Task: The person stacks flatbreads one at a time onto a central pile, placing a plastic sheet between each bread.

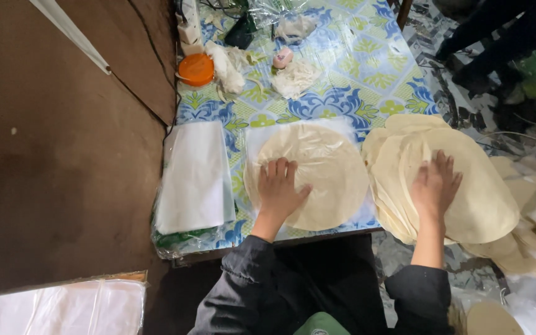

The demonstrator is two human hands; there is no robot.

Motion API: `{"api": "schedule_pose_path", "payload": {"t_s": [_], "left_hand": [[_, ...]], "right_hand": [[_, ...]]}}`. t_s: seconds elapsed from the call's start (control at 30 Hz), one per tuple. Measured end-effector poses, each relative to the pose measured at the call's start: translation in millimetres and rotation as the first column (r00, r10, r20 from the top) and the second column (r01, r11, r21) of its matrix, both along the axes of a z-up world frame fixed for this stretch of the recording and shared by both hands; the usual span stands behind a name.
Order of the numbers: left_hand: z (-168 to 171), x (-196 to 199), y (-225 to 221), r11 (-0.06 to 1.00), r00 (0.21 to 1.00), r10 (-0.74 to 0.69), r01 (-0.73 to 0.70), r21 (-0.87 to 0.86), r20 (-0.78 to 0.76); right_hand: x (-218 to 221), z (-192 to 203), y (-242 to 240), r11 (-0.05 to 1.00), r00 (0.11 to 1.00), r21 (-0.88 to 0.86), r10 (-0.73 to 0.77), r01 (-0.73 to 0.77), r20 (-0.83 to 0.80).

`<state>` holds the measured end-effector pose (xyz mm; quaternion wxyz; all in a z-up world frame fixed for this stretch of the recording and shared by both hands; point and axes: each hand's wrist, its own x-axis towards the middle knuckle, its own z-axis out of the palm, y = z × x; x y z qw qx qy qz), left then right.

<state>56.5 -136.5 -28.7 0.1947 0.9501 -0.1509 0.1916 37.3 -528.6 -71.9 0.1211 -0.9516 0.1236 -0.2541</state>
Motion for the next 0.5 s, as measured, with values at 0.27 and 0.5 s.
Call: {"api": "schedule_pose_path", "payload": {"t_s": [0.27,0.5], "left_hand": [[12,-1,1,1.000,0.999,-0.018,0.018,0.004,0.047],[14,5,1,0.999,0.997,-0.021,0.017,0.050,0.078]], "right_hand": [[-49,37,-51,-0.208,0.887,0.875,-0.265,-0.437,0.379],[-83,9,-146,-0.473,0.708,0.527,-0.459,-0.706,0.537]]}}
